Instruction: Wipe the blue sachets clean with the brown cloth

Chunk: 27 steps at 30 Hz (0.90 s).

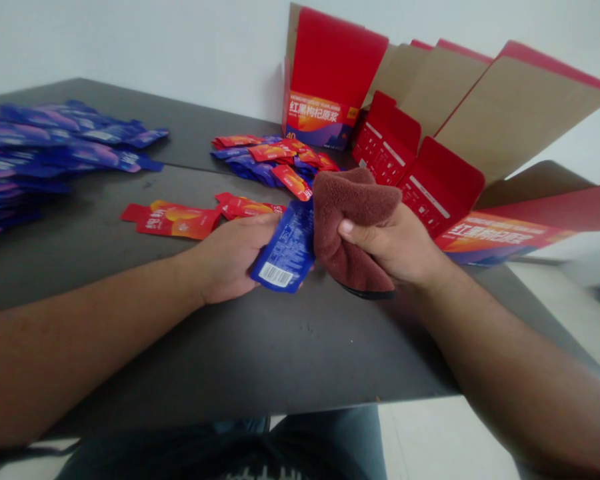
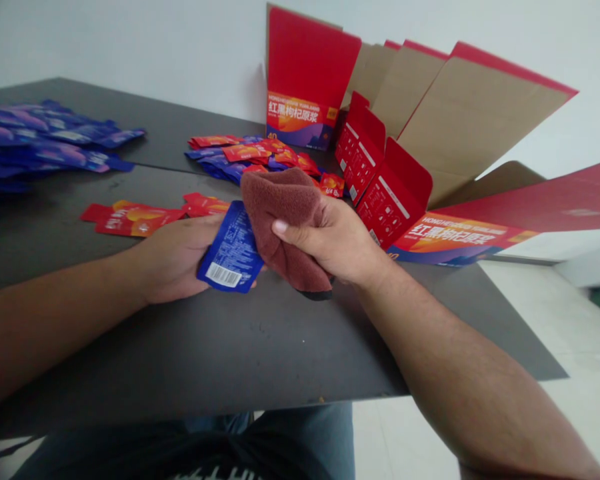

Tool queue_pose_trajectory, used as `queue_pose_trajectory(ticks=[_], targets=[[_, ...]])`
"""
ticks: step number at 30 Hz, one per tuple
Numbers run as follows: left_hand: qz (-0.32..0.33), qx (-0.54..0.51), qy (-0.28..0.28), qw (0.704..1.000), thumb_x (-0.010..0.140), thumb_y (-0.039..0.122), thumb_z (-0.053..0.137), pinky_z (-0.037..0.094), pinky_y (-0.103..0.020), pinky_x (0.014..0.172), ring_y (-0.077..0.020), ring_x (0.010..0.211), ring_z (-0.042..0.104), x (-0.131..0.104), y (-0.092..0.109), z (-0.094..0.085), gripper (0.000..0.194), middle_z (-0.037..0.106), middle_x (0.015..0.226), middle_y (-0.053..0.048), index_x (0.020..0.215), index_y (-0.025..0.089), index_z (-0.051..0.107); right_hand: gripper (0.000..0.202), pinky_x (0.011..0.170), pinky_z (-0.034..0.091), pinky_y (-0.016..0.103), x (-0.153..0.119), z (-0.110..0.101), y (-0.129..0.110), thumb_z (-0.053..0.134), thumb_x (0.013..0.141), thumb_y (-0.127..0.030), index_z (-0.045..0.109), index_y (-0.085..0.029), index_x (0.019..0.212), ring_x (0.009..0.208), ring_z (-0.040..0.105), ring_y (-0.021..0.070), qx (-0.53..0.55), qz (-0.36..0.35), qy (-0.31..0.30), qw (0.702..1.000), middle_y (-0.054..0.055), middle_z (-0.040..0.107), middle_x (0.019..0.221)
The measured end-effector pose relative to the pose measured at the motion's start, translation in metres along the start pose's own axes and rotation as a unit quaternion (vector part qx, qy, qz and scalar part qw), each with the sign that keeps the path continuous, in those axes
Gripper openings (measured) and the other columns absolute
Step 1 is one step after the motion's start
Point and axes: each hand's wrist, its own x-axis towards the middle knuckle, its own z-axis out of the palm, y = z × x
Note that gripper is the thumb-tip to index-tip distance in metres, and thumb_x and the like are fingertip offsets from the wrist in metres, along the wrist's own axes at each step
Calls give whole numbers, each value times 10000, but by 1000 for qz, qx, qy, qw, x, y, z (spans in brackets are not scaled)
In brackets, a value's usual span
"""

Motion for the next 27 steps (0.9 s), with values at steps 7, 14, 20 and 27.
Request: queue_pose_trajectory(ticks=[7, 14, 20, 27], targets=[[112, 91, 64, 987, 980, 273, 682, 544, -307, 668, -160, 669, 625, 10, -6, -9, 174, 634, 744, -18, 834, 207, 614, 526, 980, 671, 493, 9, -8, 6, 934, 795, -643, 807, -239, 1107, 1067, 804, 301, 34, 33, 31, 998, 39, 838, 1083], [199, 436, 97, 872, 953, 322, 658, 370, -309, 587, -158, 621, 511, 9, -4, -23, 190, 571, 658, 19, 788, 233, 627, 583, 961, 677, 475, 9, -4, 6, 953, 762, -660, 807, -212, 1104, 1069, 808, 306, 69, 50, -2, 996, 55, 851, 1083], [207, 512, 72, 831, 905, 276, 637, 367, -327, 610, -162, 620, 525, 2, 6, -19, 234, 559, 628, 17, 699, 227, 537, 469, 916, 661, 448, 7, -4, 9, 889, 853, -616, 797, -226, 1097, 992, 795, 276, 9, 24, -25, 999, 36, 844, 1058], [202, 441, 63, 872, 900, 233, 648, 392, -308, 606, -142, 590, 517, 6, -3, -23, 215, 536, 606, 36, 713, 227, 541, 332, 964, 597, 489, 6, -7, -7, 774, 927, -369, 766, -213, 1220, 1074, 745, 326, -298, -91, 98, 945, 85, 807, 1144]])
